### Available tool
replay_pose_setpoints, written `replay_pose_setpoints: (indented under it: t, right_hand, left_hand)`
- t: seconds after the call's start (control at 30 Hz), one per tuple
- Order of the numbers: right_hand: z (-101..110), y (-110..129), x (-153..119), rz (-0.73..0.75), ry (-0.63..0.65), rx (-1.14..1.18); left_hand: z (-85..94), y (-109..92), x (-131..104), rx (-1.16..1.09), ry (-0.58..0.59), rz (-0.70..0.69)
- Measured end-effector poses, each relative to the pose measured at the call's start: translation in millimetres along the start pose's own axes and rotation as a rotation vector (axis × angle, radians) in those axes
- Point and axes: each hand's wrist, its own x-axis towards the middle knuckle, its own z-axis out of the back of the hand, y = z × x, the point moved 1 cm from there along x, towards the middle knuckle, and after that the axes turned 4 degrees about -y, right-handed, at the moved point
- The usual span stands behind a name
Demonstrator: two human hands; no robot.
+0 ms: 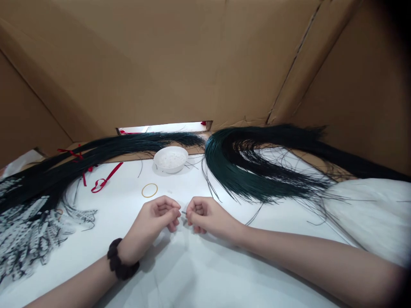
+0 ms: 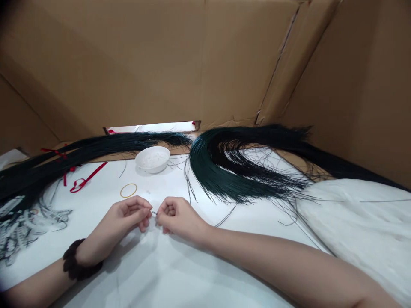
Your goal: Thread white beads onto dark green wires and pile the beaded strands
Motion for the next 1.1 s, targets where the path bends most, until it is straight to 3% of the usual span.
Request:
replay_pose_setpoints:
  t: [0.27,0.6,1.1]
  right_hand:
    - [0.0,1.7,-0.2,-0.015,0.007,0.012]
    - [-0.2,2.4,0.9,-0.036,-0.001,0.002]
    - [-0.8,1.1,1.6,-0.048,-0.012,0.025]
  left_hand:
    - [-2.3,1.5,-0.7,-0.197,0.127,0.053]
    - [-1.3,2.3,0.3,-0.245,0.18,0.073]
    - [-3.6,-1.0,-1.5,-0.272,0.137,0.103]
